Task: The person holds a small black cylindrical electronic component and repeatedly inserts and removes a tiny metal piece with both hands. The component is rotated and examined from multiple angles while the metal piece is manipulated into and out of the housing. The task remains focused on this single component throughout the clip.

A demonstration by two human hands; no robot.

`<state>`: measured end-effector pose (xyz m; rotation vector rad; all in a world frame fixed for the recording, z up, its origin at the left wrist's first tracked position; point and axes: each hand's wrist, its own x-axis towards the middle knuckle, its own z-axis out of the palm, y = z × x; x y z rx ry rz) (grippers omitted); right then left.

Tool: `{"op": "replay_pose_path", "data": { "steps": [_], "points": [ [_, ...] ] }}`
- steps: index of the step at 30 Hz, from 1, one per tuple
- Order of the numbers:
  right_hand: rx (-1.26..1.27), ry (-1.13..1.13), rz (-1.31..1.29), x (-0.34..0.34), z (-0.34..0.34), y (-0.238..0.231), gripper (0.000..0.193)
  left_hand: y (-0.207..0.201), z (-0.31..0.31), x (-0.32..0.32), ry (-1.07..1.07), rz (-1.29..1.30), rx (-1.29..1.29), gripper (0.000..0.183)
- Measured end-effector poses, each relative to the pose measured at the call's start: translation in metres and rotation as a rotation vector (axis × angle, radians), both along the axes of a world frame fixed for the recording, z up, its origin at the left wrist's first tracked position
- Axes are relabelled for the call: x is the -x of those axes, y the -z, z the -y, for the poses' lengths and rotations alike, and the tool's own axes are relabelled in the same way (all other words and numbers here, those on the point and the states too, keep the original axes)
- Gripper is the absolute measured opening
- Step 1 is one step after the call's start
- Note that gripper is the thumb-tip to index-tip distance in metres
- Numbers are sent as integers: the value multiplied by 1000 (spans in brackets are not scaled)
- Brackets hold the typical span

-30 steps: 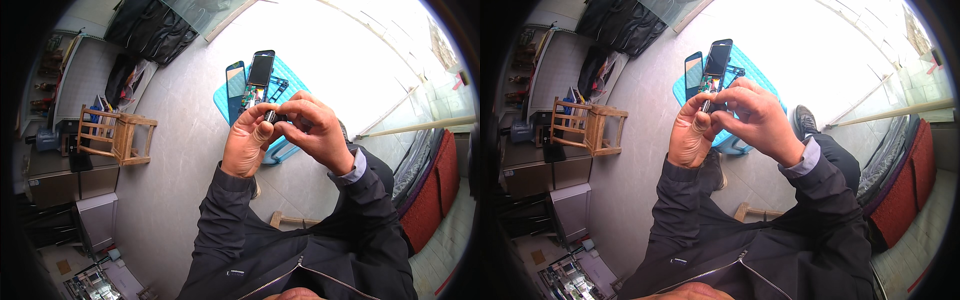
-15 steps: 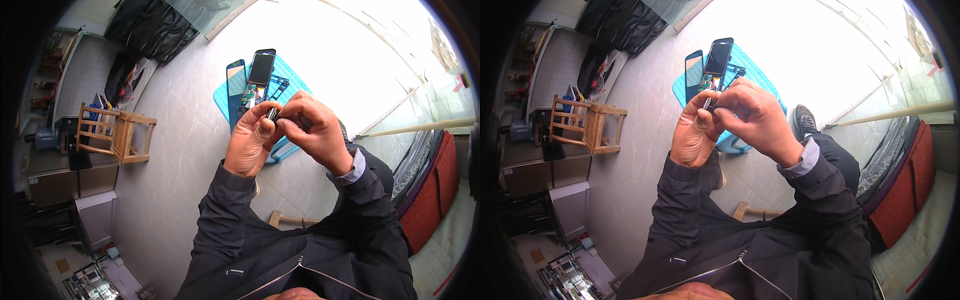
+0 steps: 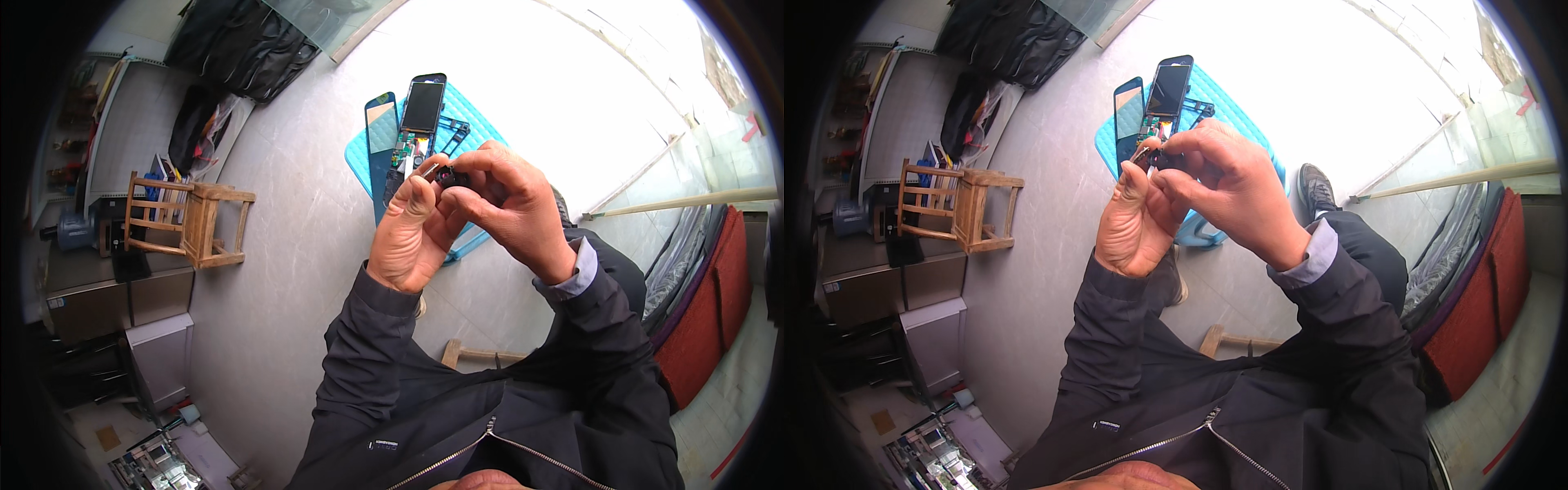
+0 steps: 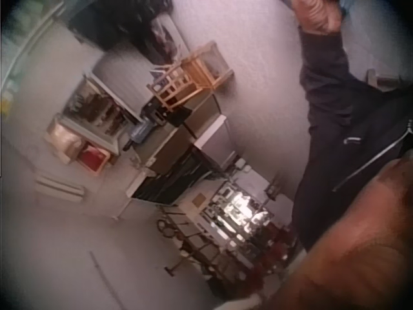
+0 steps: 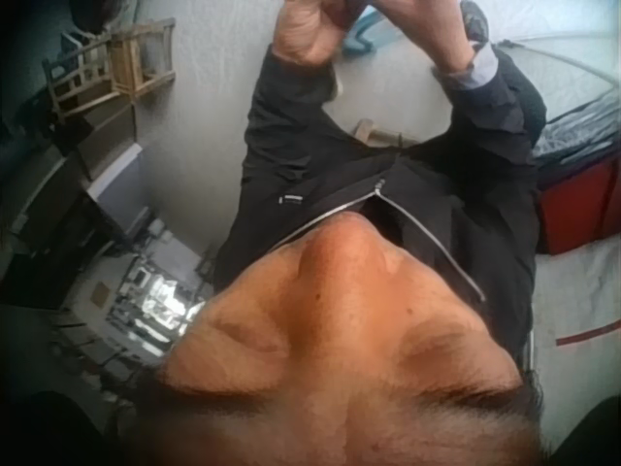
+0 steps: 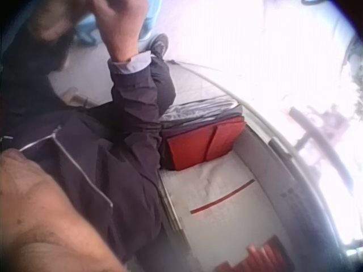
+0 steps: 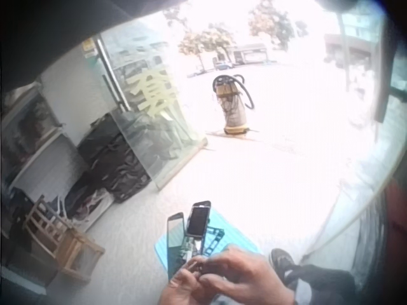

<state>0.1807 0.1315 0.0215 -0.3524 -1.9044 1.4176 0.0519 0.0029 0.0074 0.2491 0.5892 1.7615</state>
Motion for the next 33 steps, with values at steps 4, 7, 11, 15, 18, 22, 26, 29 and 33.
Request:
{"op": "replay_pose_path", "data": {
  "steps": [4, 7, 11, 15, 18, 22, 26, 29, 33],
  "points": [
    [23, 44, 11, 1, 0, 4, 22, -1, -3, -9, -34, 117, 31, 42],
    [27, 71, 15, 4, 0, 7, 20, -4, -5, -15, -81, 140, 87, 44],
    [70, 67, 34, 6, 1, 10, 18, -7, -5, -20, -111, 152, 115, 46],
    [68, 63, 79, 6, 2, 11, 18, -8, -5, -21, -119, 174, 133, 46],
    [82, 39, 104, 5, 2, 11, 20, -8, -5, -20, -116, 177, 136, 46],
    [135, 17, 105, 6, 2, 12, 19, -7, -5, -19, -114, 192, 129, 45],
    [125, 42, 107, 5, 3, 13, 20, -6, -5, -19, -122, 208, 132, 42],
    [34, 123, 43, 11, 4, 14, 22, -5, -5, -18, -130, 263, 124, 39],
    [0, 119, 64, 9, 4, 14, 23, -3, -4, -17, -123, 261, 125, 40]
  ]
}}
